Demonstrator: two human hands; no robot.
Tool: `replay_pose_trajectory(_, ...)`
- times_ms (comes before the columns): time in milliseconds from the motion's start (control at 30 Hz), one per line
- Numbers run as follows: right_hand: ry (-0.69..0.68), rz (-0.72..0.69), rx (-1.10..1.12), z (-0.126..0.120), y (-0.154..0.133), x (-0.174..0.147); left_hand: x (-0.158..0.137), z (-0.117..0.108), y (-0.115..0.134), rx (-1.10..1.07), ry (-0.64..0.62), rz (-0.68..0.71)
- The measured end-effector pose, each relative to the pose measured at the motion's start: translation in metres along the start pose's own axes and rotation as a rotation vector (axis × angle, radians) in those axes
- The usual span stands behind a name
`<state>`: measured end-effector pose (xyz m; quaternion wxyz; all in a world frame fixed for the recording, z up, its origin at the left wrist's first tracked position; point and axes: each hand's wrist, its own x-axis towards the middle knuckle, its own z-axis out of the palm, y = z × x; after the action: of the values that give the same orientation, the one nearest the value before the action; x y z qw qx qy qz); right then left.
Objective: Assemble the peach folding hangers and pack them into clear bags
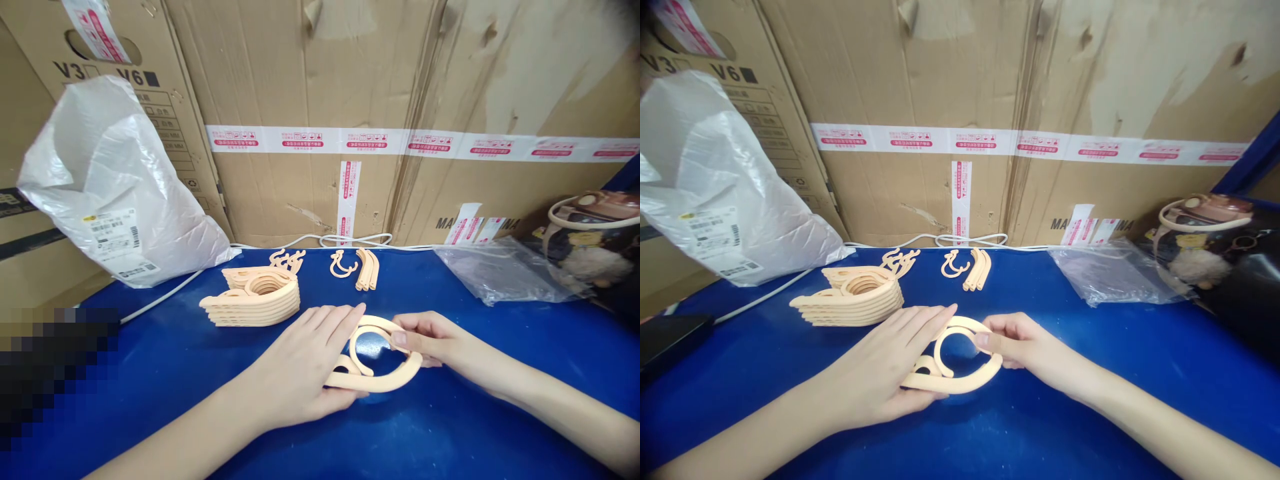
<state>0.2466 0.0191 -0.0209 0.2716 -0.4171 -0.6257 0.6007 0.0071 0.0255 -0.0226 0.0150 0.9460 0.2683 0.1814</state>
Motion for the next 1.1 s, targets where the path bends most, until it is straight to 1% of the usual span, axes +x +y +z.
replay_pose_trajectory(133, -0.023, -0.016, -0.048, -0.0004, 0.0041, 0.0013, -0.0016, 0.0013, 0.0009, 0.056, -0.012, 0.010)
replay_pose_trajectory(267, -0.071, 0.039, -0.037, -0.0011, 0.0086, 0.0022, -0.0020, 0.0013, 0.0018, 0.111, 0.013, 0.020)
replay_pose_trajectory(433, -0.032, 0.051, 0.003, -0.0006, 0.0058, 0.0021, -0.0015, 0.0024, 0.0032, 0.080, 0.019, -0.007)
replay_pose_trajectory(600, -0.025, 0.067, 0.016, -0.0011, 0.0052, 0.0026, -0.0004, 0.0030, 0.0024, 0.061, 0.014, 0.004)
replay_pose_trajectory(667, -0.025, 0.063, 0.009, -0.0003, 0.0060, 0.0030, -0.0009, 0.0031, 0.0018, 0.085, 0.046, 0.024)
replay_pose_trajectory(800, -0.018, 0.055, -0.008, 0.0023, 0.0067, 0.0032, -0.0035, 0.0032, 0.0016, 0.147, 0.159, 0.099)
replay_pose_trajectory(867, -0.011, 0.050, -0.022, 0.0031, 0.0070, 0.0030, -0.0043, 0.0030, 0.0023, 0.159, 0.181, 0.115)
replay_pose_trajectory(967, -0.005, 0.044, -0.031, 0.0034, 0.0074, 0.0028, -0.0043, 0.0024, 0.0036, 0.158, 0.183, 0.114)
replay_pose_trajectory(1100, 0.007, 0.053, -0.030, 0.0037, 0.0064, 0.0016, -0.0033, 0.0017, 0.0041, 0.136, 0.146, 0.093)
